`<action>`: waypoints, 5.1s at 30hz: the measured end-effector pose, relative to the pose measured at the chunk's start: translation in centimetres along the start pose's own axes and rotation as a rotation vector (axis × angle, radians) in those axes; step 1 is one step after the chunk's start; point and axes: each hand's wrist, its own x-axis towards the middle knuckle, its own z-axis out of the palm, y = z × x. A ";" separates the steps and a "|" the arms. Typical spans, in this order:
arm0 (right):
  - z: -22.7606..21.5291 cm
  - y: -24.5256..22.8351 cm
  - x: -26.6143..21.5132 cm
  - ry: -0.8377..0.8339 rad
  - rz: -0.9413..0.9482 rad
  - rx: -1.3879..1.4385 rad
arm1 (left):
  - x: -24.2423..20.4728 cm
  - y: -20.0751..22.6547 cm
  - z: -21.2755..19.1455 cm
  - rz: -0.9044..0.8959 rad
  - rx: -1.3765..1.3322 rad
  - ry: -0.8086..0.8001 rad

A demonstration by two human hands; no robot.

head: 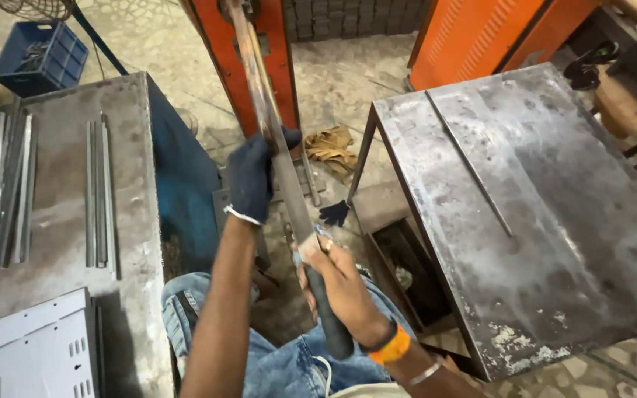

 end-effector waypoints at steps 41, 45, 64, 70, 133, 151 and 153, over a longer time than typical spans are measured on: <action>0.6 -2.6 5.3 0.057 -0.091 -0.126 | 6.7 -0.3 -0.7 -0.190 -0.047 0.204; 0.7 -0.6 0.3 0.073 -0.042 -0.051 | 0.1 2.2 0.4 0.026 0.107 -0.023; -0.2 -2.8 9.4 0.002 -0.041 -0.076 | 10.3 -2.1 -0.8 -0.067 -0.260 0.393; 0.5 -1.5 6.0 0.026 -0.022 -0.056 | 7.2 -1.0 0.1 -0.154 -0.196 0.251; -2.2 -2.6 -0.5 0.280 -0.657 -1.074 | 4.5 5.0 -0.4 -0.200 -0.114 -0.045; -11.2 -18.5 8.9 -0.406 -0.411 -1.230 | 0.0 0.4 -2.4 0.020 -0.361 0.202; -7.7 -18.7 10.3 -0.440 -0.527 -1.326 | 0.9 -2.3 -6.0 0.092 -0.413 0.305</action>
